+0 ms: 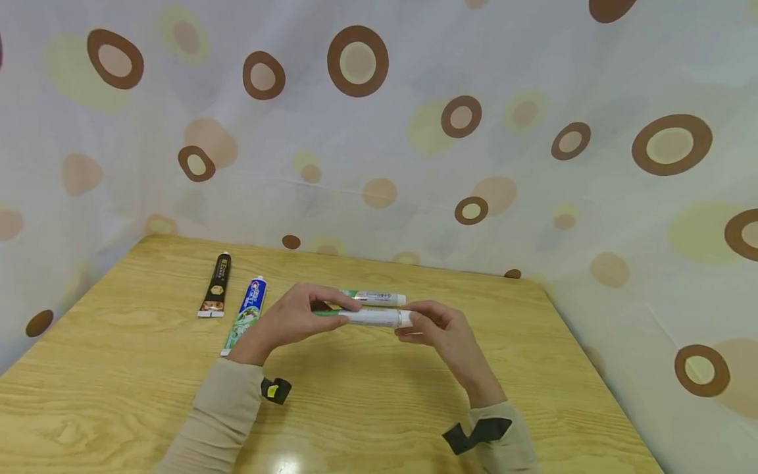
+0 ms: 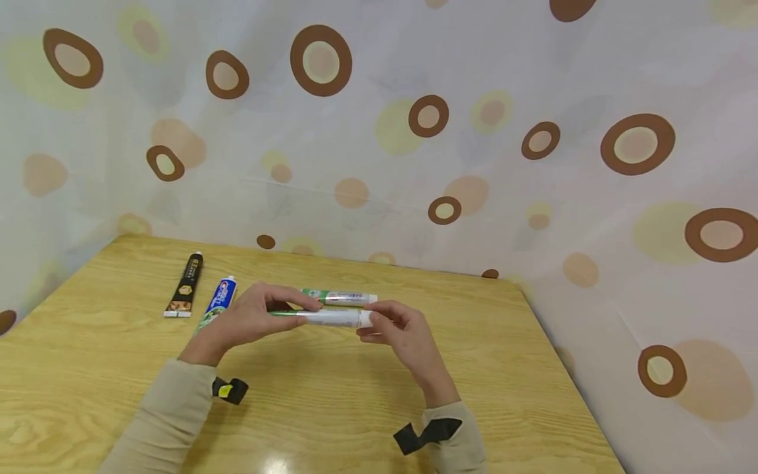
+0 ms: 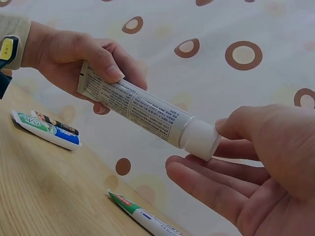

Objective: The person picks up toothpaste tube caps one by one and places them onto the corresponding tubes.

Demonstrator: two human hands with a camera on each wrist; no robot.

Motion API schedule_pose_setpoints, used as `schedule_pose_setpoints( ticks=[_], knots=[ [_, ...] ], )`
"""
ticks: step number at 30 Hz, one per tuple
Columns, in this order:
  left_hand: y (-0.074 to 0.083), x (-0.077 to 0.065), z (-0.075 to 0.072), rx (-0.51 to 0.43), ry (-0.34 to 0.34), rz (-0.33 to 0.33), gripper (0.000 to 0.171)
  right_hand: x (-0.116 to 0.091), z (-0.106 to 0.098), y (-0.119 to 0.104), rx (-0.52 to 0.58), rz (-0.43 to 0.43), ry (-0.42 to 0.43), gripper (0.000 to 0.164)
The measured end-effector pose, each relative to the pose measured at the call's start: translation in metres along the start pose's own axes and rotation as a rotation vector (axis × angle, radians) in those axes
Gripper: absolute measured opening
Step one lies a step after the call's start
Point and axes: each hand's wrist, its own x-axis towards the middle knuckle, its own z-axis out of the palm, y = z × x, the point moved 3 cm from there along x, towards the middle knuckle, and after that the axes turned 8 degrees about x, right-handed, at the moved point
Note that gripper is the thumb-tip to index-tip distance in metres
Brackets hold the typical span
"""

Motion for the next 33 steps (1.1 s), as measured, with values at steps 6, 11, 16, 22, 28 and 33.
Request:
schedule_pose_setpoints(
  ticks=[6, 11, 16, 22, 28, 33],
  knots=[
    [0.0002, 0.001, 0.0, -0.012, -0.006, -0.012, 0.021, 0.0003, -0.0013, 0.001, 0.005, 0.031, 0.028, 0.041],
    [-0.0008, 0.0008, -0.0012, -0.005, 0.002, -0.036, 0.021, -0.0003, -0.0014, 0.0005, -0.01, 0.042, 0.027, 0.041],
    [-0.0011, -0.0006, -0.0017, -0.006, 0.001, -0.048, 0.021, -0.001, -0.0014, 0.0008, -0.005, 0.037, -0.003, 0.04],
    [-0.0003, 0.0003, -0.0012, -0.012, -0.008, -0.018, 0.021, -0.0018, -0.0025, 0.0008, -0.024, -0.029, -0.002, 0.04],
    [-0.0008, -0.0014, -0.0004, -0.017, -0.014, -0.023, 0.021, -0.0022, -0.0022, -0.0002, -0.087, -0.067, 0.025, 0.034],
    [-0.0008, -0.0024, -0.0007, -0.017, -0.009, -0.021, 0.021, -0.0018, -0.0015, -0.0009, -0.082, -0.077, 0.037, 0.031]
  ],
)
